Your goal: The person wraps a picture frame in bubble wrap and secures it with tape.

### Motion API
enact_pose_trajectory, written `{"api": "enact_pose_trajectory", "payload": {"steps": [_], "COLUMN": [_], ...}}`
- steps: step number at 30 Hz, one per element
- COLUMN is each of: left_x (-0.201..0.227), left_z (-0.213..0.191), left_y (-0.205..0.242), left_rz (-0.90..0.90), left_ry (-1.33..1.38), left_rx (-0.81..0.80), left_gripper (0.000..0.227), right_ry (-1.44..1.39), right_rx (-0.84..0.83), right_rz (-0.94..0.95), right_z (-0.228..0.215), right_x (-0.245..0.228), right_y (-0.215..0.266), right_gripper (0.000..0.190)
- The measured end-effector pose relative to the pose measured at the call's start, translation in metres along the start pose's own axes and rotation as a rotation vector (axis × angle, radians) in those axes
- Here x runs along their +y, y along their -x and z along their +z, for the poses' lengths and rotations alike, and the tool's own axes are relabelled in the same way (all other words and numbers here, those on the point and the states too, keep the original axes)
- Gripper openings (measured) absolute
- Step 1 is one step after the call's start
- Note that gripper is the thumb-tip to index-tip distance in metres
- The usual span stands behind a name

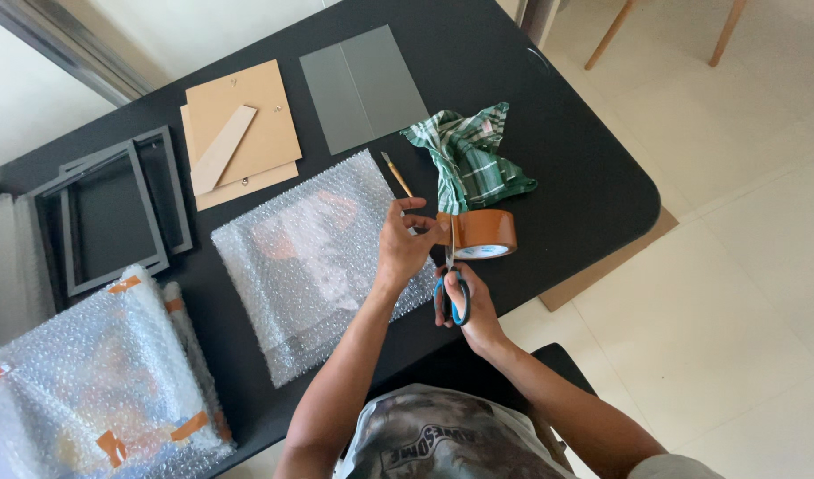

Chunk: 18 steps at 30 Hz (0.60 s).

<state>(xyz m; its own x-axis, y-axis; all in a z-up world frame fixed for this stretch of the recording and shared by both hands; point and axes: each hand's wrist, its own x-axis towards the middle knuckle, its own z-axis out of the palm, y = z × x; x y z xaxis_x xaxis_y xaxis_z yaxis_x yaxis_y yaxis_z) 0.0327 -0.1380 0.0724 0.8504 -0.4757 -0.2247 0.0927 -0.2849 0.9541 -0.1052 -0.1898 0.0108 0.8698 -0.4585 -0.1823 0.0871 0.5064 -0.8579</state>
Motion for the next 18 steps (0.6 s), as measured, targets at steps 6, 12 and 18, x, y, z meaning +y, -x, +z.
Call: {"api": "enact_pose_trajectory", "payload": {"steps": [6, 12, 18], "left_x": [0.013, 0.007, 0.000], "left_z": [0.001, 0.001, 0.003], "left_y": [0.007, 0.004, -0.001], "left_rz": [-0.019, -0.012, -0.010], "left_ry": [-0.069, -0.068, -0.056], "left_rx": [0.017, 0.020, 0.028], "left_gripper": [0.047, 0.049, 0.046], "right_ry": [0.026, 0.052, -0.055], "right_rx": [0.038, 0.025, -0.076], "right_rz": [-0.030, -0.022, -0.038], "right_z": [0.003, -0.001, 0.007], "right_x": [0.002, 0.009, -0.001], "right_y": [0.000, -0.005, -0.002], "right_gripper": [0.033, 0.028, 0.048]}}
